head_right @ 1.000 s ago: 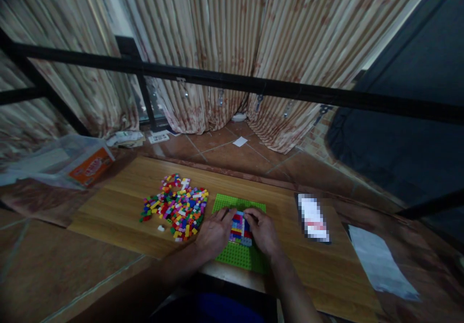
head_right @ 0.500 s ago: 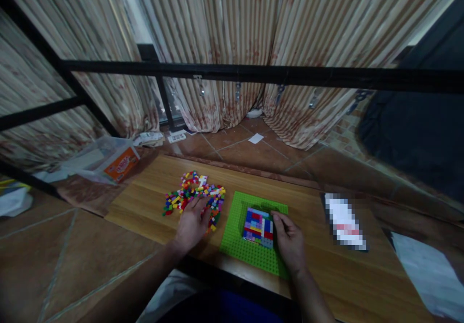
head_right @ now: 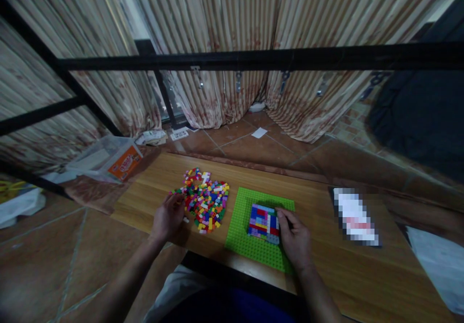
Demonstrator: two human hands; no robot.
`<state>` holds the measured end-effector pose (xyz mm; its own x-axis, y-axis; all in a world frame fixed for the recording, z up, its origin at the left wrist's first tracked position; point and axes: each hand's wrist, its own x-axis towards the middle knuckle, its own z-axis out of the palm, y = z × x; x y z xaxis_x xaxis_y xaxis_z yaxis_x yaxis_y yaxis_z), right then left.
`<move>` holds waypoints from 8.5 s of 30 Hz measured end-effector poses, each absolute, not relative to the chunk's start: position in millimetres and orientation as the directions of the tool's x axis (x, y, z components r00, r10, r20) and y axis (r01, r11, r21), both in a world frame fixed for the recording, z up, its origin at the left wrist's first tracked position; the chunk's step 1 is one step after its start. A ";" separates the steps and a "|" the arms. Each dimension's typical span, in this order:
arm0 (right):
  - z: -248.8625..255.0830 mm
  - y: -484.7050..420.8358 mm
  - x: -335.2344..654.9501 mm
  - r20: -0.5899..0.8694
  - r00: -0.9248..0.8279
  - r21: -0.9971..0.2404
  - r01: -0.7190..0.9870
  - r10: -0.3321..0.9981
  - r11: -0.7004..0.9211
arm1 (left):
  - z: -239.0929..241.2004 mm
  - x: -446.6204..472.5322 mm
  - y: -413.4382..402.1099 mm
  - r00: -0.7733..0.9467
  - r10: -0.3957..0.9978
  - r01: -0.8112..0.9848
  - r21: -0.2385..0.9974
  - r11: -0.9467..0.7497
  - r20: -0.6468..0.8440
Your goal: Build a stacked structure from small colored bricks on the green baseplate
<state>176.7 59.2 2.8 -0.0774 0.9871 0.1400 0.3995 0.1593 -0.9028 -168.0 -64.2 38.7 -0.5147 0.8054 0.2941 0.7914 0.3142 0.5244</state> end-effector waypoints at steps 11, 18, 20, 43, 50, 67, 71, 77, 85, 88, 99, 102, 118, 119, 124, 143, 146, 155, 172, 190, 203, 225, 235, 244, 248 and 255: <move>0.6 59.8 177.4 0.163 -0.089 -0.888 0.422 0.983 0.185 | 38.1 -165.1 -65.1 -0.428 0.858 0.882 0.340 0.327 0.286; 0.2 60.1 177.0 0.146 -0.096 -0.895 0.412 0.985 0.172 | 42.0 -160.0 -60.7 -0.420 0.866 0.896 0.278 0.347 0.273; -0.1 59.9 176.8 0.146 -0.103 -0.899 0.400 0.984 0.175 | 41.5 -160.4 -61.1 -0.416 0.864 0.898 0.277 0.342 0.283; 11.2 59.5 170.1 0.208 -0.124 -0.898 0.368 0.970 0.239 | 46.5 -49.6 -16.4 -0.244 0.970 0.262 0.963 0.068 -0.002; 8.5 60.3 168.8 0.219 -0.117 -0.904 0.350 0.969 0.247 | 44.0 -30.5 6.2 -0.163 0.982 0.161 0.979 0.125 -0.099; 13.1 59.4 167.3 0.233 -0.112 -0.907 0.334 0.966 0.257 | 43.9 -23.0 21.1 -0.189 0.980 0.204 0.974 0.101 -0.062; 13.6 59.2 167.0 0.243 -0.105 -0.906 0.330 0.964 0.265 | 43.4 -22.8 19.2 -0.172 0.983 0.211 0.973 0.097 -0.060; 13.0 59.1 167.2 0.237 -0.115 -0.905 0.335 0.965 0.262 | 48.8 -20.3 19.0 -0.192 0.977 0.241 0.961 0.134 -0.088; 12.0 59.4 167.2 0.230 -0.115 -0.908 0.332 0.966 0.256 | 62.4 -17.3 25.6 -0.198 0.976 0.391 0.905 0.167 -0.095; 10.7 59.9 167.6 0.225 -0.117 -0.911 0.328 0.967 0.252 | 60.9 -17.4 29.3 -0.206 0.974 0.386 0.906 0.173 -0.098; 10.7 60.8 168.1 0.241 -0.121 -0.904 0.333 0.963 0.268 | 56.8 -15.7 29.1 -0.224 0.966 0.294 0.936 0.192 -0.128; 10.7 60.8 168.2 0.240 -0.119 -0.903 0.338 0.963 0.267 | 63.9 -11.1 24.8 -0.230 0.968 0.410 0.892 0.192 -0.102; 13.5 59.9 167.5 0.249 -0.113 -0.901 0.338 0.962 0.273 | 66.0 -1.5 23.7 -0.236 0.971 0.642 0.745 0.184 -0.037; 13.5 59.8 167.5 0.251 -0.112 -0.901 0.336 0.962 0.274 | 66.7 -2.2 23.1 -0.234 0.971 0.635 0.750 0.185 -0.041; 13.2 60.0 167.7 0.253 -0.124 -0.898 0.339 0.959 0.281 | 70.0 -5.4 21.8 -0.263 0.963 0.594 0.778 0.205 -0.053; 11.6 59.9 168.0 0.258 -0.120 -0.890 0.355 0.959 0.284 | 45.4 -6.0 35.8 -0.239 0.970 0.483 0.861 0.156 -0.041; 11.0 59.8 168.2 0.254 -0.114 -0.890 0.361 0.960 0.278 | 43.1 -5.2 37.8 -0.251 0.966 0.476 0.861 0.179 -0.062; 11.8 59.2 168.4 0.239 -0.129 -0.888 0.371 0.962 0.270 | 34.2 -3.7 44.7 -0.287 0.949 0.374 0.898 0.233 -0.126; 5.4 60.6 170.4 0.209 -0.126 -0.897 0.370 0.970 0.242 | 68.2 -81.5 -20.8 -0.413 0.908 0.304 0.951 0.058 0.077; 0.6 59.2 177.0 0.200 -0.111 -0.859 0.458 0.974 0.228 | 49.7 -117.8 -105.7 -0.437 0.898 0.553 0.800 0.234 0.039; -5.2 60.6 178.3 0.192 -0.093 -0.869 0.447 0.977 0.213 | 49.3 -107.1 -74.3 -0.257 0.961 0.819 0.551 0.160 0.104; -0.2 58.4 173.9 0.173 -0.087 -0.899 0.392 0.981 0.193 | 61.0 -107.5 -50.7 -0.271 0.956 0.851 0.491 0.185 0.109; 1.1 59.8 171.8 0.228 -0.114 -0.892 0.374 0.967 0.254 | 68.9 -82.8 -34.5 -0.263 0.964 0.545 0.830 0.124 0.029; 5.7 60.0 171.1 0.247 -0.126 -0.881 0.383 0.961 0.277 | 72.9 -40.3 7.1 -0.141 0.990 0.580 0.809 0.092 -0.012; 7.5 59.3 170.0 0.244 -0.125 -0.882 0.383 0.962 0.274 | 77.6 -30.3 21.4 -0.128 0.991 0.668 0.734 0.119 -0.044; 8.4 60.2 169.7 0.245 -0.131 -0.886 0.373 0.961 0.277 | 71.5 -24.7 34.8 -0.146 0.982 0.597 0.781 0.184 -0.120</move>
